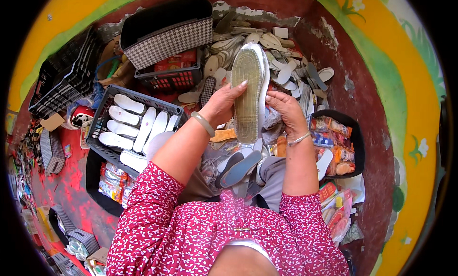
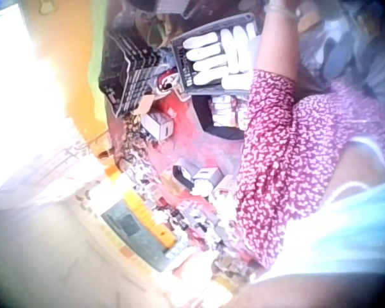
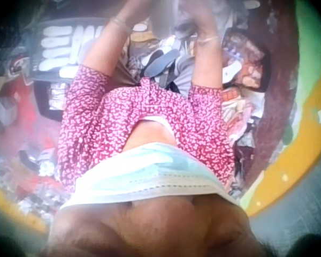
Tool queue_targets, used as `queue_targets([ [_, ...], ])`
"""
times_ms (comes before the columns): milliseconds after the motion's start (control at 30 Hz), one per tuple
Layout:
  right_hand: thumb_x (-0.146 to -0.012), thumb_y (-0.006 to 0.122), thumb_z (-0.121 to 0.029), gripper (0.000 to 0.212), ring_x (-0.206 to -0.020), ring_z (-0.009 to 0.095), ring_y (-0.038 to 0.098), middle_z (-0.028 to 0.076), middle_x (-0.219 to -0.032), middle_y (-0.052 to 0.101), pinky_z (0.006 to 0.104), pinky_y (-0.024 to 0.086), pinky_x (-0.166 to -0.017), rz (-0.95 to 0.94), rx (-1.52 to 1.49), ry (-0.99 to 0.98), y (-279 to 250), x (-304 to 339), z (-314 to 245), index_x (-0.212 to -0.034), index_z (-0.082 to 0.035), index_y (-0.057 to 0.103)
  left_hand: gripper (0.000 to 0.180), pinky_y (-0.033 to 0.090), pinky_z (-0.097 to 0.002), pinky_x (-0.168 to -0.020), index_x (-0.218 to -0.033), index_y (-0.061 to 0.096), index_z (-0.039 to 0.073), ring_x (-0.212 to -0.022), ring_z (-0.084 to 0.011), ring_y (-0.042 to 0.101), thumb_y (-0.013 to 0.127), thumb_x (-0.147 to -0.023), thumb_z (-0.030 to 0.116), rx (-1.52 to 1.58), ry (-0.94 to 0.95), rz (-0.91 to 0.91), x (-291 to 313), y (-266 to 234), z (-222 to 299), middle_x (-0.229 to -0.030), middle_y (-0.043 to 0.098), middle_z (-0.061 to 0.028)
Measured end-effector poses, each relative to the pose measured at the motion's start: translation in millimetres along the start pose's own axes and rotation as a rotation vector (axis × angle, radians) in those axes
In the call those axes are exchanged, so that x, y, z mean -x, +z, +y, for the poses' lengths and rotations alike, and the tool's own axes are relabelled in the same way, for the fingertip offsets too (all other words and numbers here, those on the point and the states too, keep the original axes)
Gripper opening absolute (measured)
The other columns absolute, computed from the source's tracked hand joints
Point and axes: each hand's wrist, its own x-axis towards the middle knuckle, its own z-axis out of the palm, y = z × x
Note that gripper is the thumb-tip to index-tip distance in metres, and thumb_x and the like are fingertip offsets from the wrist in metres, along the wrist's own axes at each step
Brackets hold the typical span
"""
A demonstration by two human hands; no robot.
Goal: The person picks up shoe insoles from a large pile on the floor, wipes each one with a cloth, and then places them into plastic packaging bags. They organize the packaged insoles into a black plastic crate.
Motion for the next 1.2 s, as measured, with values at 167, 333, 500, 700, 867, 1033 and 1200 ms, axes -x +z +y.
queue_targets([
  [167,-0.083,0.064,-0.01,0.018,-0.077,0.006,0.056,0.0,-0.086,0.064,0.0197,0.043,-0.072,-0.053,-0.028,0.008,4,1,0,-0.096,0.002,0.066,0.033,0.049,-0.0389,-0.086,-0.121,0.049,0.006,-0.098,-0.0181,0.059,0.049,-0.095,0.026,0.009,-0.036,0.028,-5,0,-6,-0.109,0.061,-0.0071],
  [333,-0.083,0.062,-0.009,0.014,-0.07,0.006,0.055,0.0,-0.08,0.063,0.0198,0.043,-0.066,0.093,0.074,-0.041,-5,0,1,-0.09,0.002,0.066,0.032,0.047,-0.0405,-0.088,-0.12,0.05,0.006,-0.099,-0.0195,0.059,0.048,-0.095,0.025,0.045,-0.02,0.09,-3,6,0,-0.108,0.061,-0.007],
  [500,-0.082,0.059,-0.008,0.014,-0.061,0.005,0.051,0.0,-0.071,0.062,0.0222,0.042,-0.057,0.253,0.199,-0.128,-19,3,-3,-0.084,0.004,0.065,0.029,0.047,-0.0413,-0.088,-0.118,0.05,0.006,-0.097,-0.0221,0.06,0.048,-0.095,0.025,0.034,0.03,0.144,-7,-5,0,-0.105,0.062,-0.0083],
  [700,-0.082,0.054,-0.02,0.02,-0.056,0.024,0.057,0.012,-0.07,0.064,0.0347,0.046,-0.056,0.468,1.08,-0.206,6,10,-9,-0.08,-0.002,0.063,0.029,0.049,-0.042,-0.084,-0.119,0.045,0.006,-0.1,-0.0226,0.058,0.045,-0.096,0.023,-0.087,0.105,0.225,-18,-24,-19,-0.106,0.058,-0.0091],
  [867,-0.085,0.047,-0.025,0.026,-0.069,0.037,0.062,0.02,-0.074,0.064,0.0473,0.049,-0.062,0.405,1.474,-0.157,64,2,7,-0.08,-0.004,0.063,0.033,0.045,-0.0355,-0.081,-0.123,0.04,0.01,-0.096,-0.0176,0.053,0.046,-0.094,0.025,-0.074,0.109,0.175,-19,-10,-37,-0.108,0.053,-0.0071],
  [1033,-0.086,0.048,-0.027,0.026,-0.07,0.036,0.063,0.018,-0.076,0.064,0.0463,0.05,-0.064,0.387,1.472,-0.123,74,-5,16,-0.086,-0.007,0.064,0.045,0.042,-0.0326,-0.087,-0.122,0.044,0.01,-0.097,-0.0173,0.052,0.04,-0.094,0.045,0.095,-0.061,0.182,-14,17,-30,-0.106,0.055,-0.0066],
  [1200,-0.083,0.056,-0.034,0.033,-0.078,0.036,0.062,0.018,-0.088,0.063,0.0438,0.049,-0.068,0.331,1.208,-0.36,60,-3,11,-0.099,-0.006,0.063,0.04,0.039,-0.0347,-0.094,-0.125,0.044,0.011,-0.105,-0.0176,0.05,0.032,-0.099,0.038,0.182,0.159,-0.018,-19,3,-31,-0.117,0.051,-0.0061],
])
